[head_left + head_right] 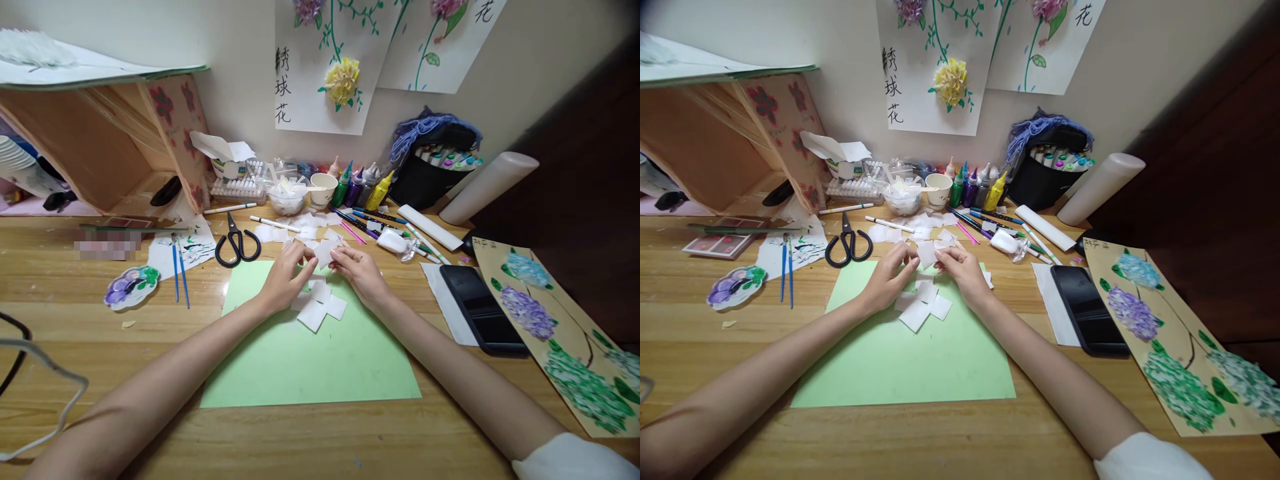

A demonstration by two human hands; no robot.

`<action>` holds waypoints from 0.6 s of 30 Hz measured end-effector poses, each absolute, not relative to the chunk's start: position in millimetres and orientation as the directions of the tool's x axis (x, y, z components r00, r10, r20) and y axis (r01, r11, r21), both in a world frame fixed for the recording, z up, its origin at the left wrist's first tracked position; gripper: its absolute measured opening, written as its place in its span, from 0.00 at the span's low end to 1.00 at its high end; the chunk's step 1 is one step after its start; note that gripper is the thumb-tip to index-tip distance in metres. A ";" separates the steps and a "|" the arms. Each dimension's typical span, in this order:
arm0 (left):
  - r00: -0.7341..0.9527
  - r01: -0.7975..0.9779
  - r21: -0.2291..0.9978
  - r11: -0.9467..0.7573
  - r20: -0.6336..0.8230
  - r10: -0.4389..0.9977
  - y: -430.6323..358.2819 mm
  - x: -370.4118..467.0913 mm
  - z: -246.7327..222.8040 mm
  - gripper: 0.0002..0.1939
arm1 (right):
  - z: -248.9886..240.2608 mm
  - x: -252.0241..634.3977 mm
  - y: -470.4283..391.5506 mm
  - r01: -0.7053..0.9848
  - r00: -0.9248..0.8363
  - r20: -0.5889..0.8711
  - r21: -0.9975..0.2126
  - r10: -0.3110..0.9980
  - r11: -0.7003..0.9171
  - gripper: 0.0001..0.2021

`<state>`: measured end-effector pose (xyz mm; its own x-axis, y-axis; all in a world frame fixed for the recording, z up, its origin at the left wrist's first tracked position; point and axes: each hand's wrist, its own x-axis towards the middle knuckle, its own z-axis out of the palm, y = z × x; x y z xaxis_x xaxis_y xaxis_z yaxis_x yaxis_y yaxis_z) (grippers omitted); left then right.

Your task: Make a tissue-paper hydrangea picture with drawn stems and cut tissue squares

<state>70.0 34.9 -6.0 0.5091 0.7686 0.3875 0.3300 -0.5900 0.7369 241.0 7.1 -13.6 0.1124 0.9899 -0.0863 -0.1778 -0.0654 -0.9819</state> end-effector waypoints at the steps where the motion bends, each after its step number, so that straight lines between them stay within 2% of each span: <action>1: 0.509 0.328 0.742 -0.585 0.382 0.771 34.9 70.1 -6.1 0.10 | -14.6 240.0 6.5 -0.180 0.106 -0.086 -0.981 0.991 -0.066 0.12; 7: 0.474 0.313 0.791 -0.526 0.350 0.808 36.6 70.5 -8.5 0.09 | -18.8 237.1 5.4 -0.139 0.128 -0.037 -0.990 0.991 -0.019 0.13; 13: 0.481 0.322 0.755 -0.572 0.389 0.785 35.3 70.6 -6.0 0.08 | -15.5 235.4 2.7 -0.011 0.090 0.073 -0.997 0.993 0.074 0.10; 18: 0.424 0.332 0.760 -0.559 0.410 0.808 33.0 71.1 -6.1 0.07 | -13.5 233.2 -1.6 0.069 0.277 0.171 -0.985 0.946 0.158 0.07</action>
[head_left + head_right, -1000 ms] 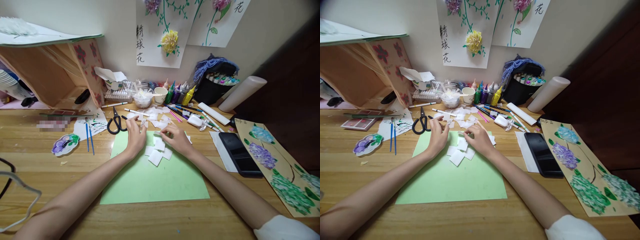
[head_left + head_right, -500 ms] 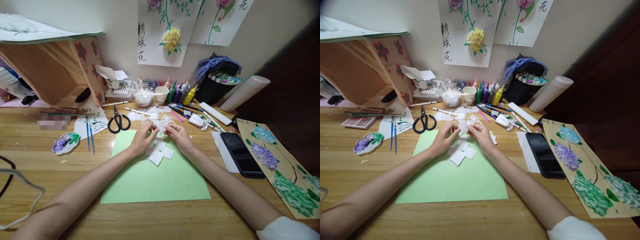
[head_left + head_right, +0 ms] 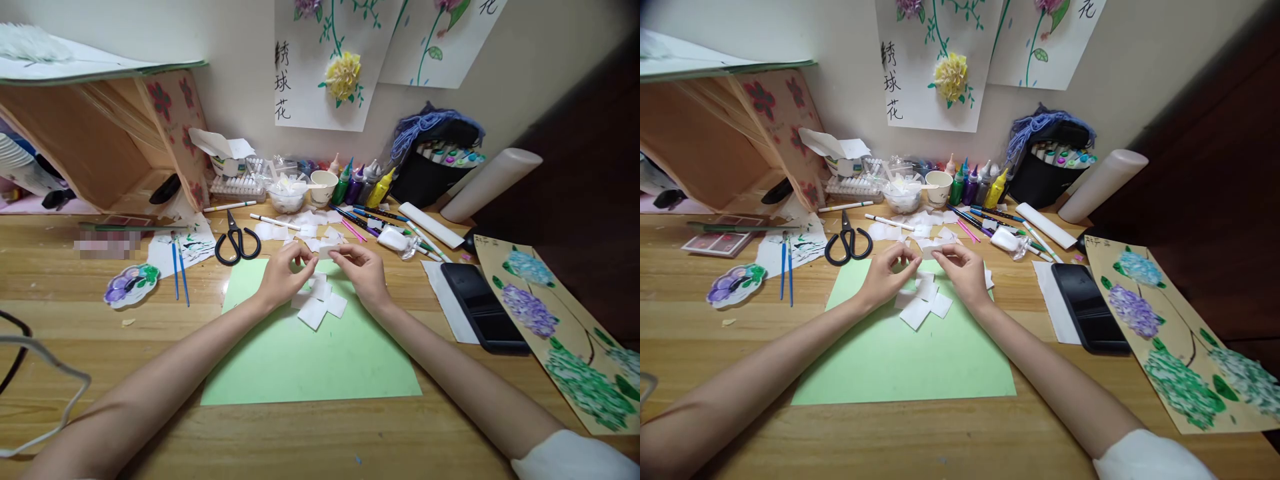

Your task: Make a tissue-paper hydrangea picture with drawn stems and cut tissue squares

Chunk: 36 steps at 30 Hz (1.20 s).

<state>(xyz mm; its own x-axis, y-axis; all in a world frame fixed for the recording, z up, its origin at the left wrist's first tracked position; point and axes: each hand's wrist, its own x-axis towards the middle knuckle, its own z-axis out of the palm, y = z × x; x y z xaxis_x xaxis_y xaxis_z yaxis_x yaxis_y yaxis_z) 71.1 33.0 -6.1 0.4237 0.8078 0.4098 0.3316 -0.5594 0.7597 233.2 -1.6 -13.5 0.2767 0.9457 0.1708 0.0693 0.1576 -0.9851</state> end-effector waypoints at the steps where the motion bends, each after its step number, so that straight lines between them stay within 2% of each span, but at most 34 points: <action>1: 0.416 0.335 0.755 -0.563 0.417 0.808 32.3 71.1 -6.3 0.07 | -13.3 232.3 -2.6 0.076 0.292 0.171 -0.985 0.941 0.155 0.08; 6: 0.330 0.359 0.751 -0.554 0.454 0.828 30.9 71.2 -6.9 0.06 | -14.6 227.2 -5.5 0.009 0.182 0.076 -0.997 0.980 0.076 0.09; 10: 0.416 0.276 0.820 -0.501 0.368 0.832 33.7 70.8 -7.2 0.08 | -20.5 227.2 -2.4 -0.107 0.179 0.035 -0.993 0.983 0.055 0.11; 13: 0.441 0.272 0.840 -0.471 0.326 0.836 35.1 70.7 -7.2 0.09 | -22.3 228.1 -0.9 -0.110 0.164 0.019 -0.993 0.986 0.037 0.12; 20: 0.438 0.234 0.847 -0.477 0.346 0.830 33.7 70.1 -6.4 0.08 | -18.6 227.7 -1.8 -0.131 0.123 0.010 -0.991 0.992 0.026 0.17; 25: 0.489 0.214 0.861 -0.460 0.313 0.814 32.6 70.0 -4.4 0.07 | -24.3 229.8 0.5 -0.195 0.113 -0.035 -0.981 0.993 -0.013 0.17; 27: 0.480 0.215 0.861 -0.461 0.318 0.818 32.9 70.2 -4.0 0.07 | -23.6 230.2 0.6 -0.237 0.081 -0.072 -0.970 0.994 -0.051 0.18; 31: 0.504 0.178 0.865 -0.469 0.329 0.799 34.8 70.2 -3.7 0.12 | -15.3 228.7 -1.3 -0.264 -0.009 -0.121 -0.957 0.993 -0.119 0.21; 36: 0.507 0.122 0.878 -0.463 0.346 0.789 36.9 70.6 -3.3 0.07 | -11.0 225.8 -3.8 -0.299 -0.088 -0.160 -0.937 0.983 -0.179 0.22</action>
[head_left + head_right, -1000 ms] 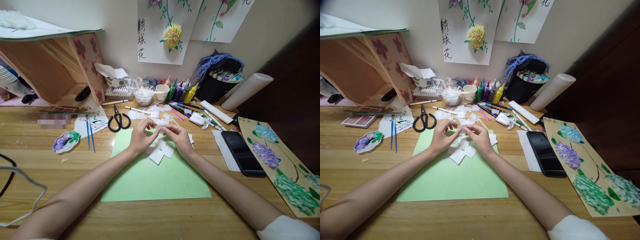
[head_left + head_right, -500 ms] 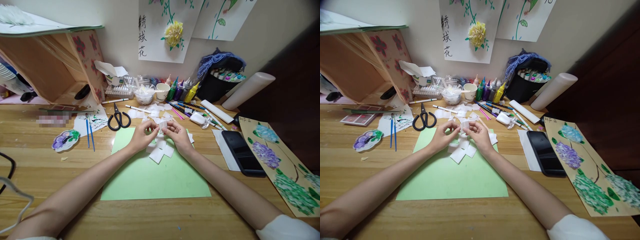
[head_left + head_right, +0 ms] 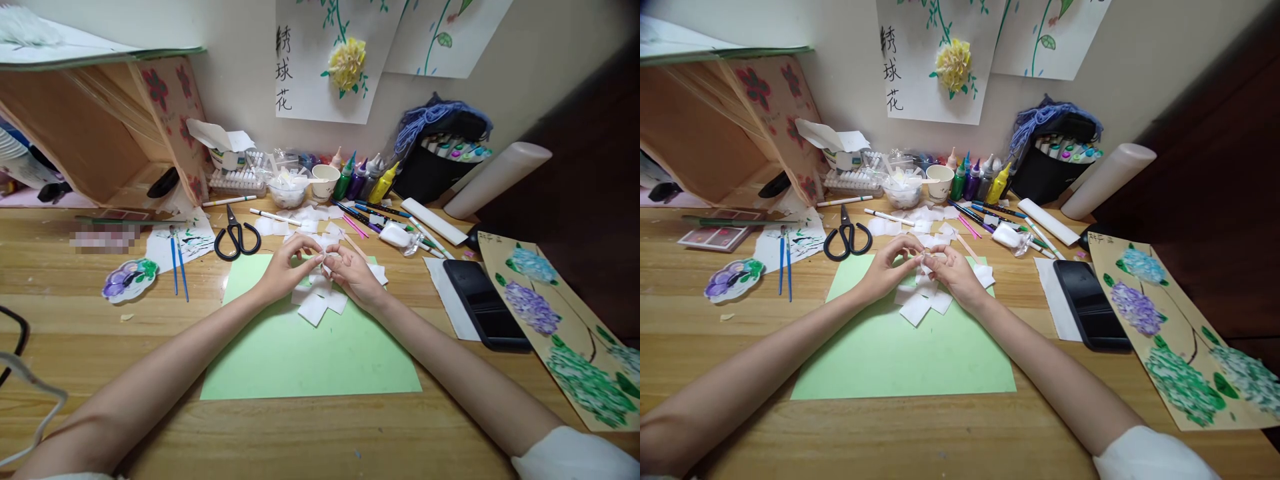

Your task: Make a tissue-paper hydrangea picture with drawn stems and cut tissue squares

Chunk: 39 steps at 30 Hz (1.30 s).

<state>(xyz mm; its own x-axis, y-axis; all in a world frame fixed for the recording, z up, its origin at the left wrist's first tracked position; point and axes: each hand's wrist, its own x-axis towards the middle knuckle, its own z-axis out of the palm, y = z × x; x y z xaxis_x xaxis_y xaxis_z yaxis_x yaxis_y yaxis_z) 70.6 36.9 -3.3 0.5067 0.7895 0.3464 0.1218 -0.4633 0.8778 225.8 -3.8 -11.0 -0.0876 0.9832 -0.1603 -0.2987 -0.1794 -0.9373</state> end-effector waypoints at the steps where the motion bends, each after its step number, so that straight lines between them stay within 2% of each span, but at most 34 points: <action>1: 0.502 0.118 0.883 -0.454 0.341 0.794 37.1 70.9 -3.3 0.07 | -12.2 225.7 -3.9 -0.290 -0.101 -0.158 -0.940 0.982 -0.181 0.22; 4: 0.499 0.114 0.898 -0.425 0.318 0.806 36.9 71.5 -3.7 0.09 | -17.1 227.0 -3.3 -0.199 -0.059 -0.091 -0.975 0.994 -0.101 0.19; 8: 0.463 0.142 0.885 -0.443 0.336 0.820 36.4 71.2 -5.6 0.08 | -18.6 232.8 -1.9 -0.044 0.078 0.098 -0.994 0.992 0.102 0.12; 11: 0.441 0.167 0.850 -0.499 0.388 0.809 36.9 70.3 -6.9 0.07 | -14.6 236.6 -2.4 0.068 0.065 0.153 -0.987 0.986 0.149 0.12; 14: 0.435 0.179 0.822 -0.541 0.427 0.793 38.1 69.7 -7.8 0.06 | -10.4 236.8 -4.1 0.131 0.044 0.145 -0.982 0.989 0.138 0.11; 20: 0.420 0.155 0.804 -0.574 0.473 0.775 40.4 69.8 -9.8 0.05 | -9.1 234.3 -4.9 0.101 0.024 0.106 -0.990 0.994 0.103 0.10; 39: 0.385 0.185 0.806 -0.562 0.467 0.796 41.8 68.7 -10.9 0.05 | -13.4 239.7 -3.9 0.122 -0.066 0.062 -0.990 0.996 0.070 0.11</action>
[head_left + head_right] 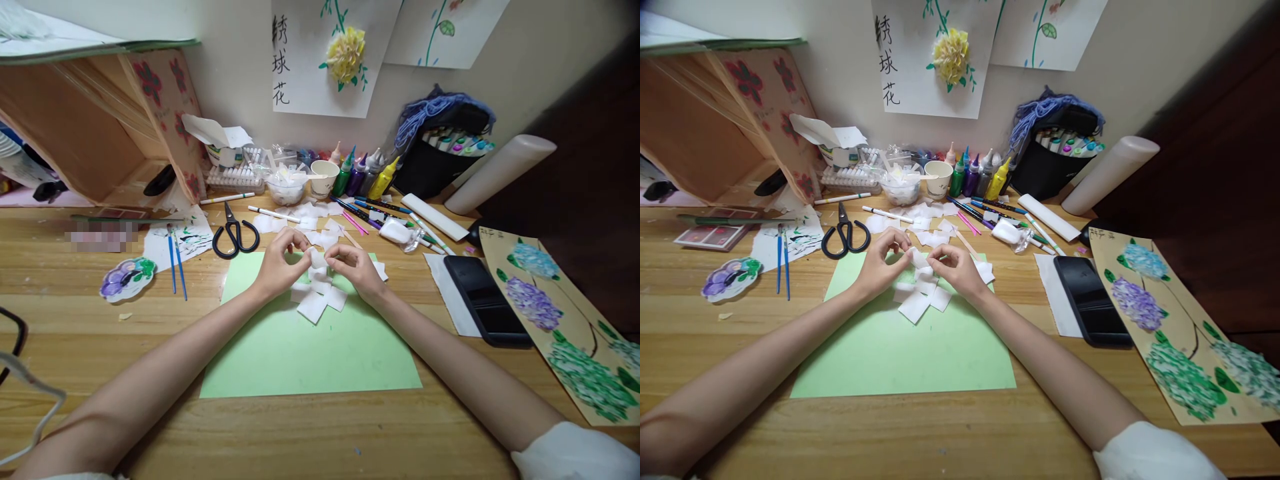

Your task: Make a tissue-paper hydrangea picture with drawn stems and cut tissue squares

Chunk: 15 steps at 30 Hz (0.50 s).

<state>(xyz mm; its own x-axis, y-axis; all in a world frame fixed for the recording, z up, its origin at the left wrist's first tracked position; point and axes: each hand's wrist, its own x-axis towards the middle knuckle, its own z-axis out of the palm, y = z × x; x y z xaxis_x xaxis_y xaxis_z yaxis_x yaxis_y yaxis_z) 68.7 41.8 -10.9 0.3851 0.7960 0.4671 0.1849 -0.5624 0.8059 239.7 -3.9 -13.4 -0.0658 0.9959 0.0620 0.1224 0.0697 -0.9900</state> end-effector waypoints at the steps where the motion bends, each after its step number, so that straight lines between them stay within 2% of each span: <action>1: 0.382 0.185 0.806 -0.563 0.469 0.796 41.8 68.6 -10.8 0.05 | -13.5 239.7 -3.9 0.123 -0.066 0.060 -0.990 0.996 0.067 0.11; 15: 0.374 0.194 0.808 -0.556 0.463 0.804 41.4 68.3 -9.2 0.06 | -11.8 239.7 -3.8 0.138 -0.091 0.044 -0.989 0.995 0.056 0.12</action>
<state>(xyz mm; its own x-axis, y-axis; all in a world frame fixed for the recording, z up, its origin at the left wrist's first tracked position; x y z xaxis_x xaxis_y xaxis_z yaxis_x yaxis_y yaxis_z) 68.3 41.4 -9.2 0.3743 0.8036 0.4629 0.1940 -0.5559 0.8083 239.7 -3.8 -11.8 -0.0907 0.9949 0.0438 0.1379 0.0561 -0.9888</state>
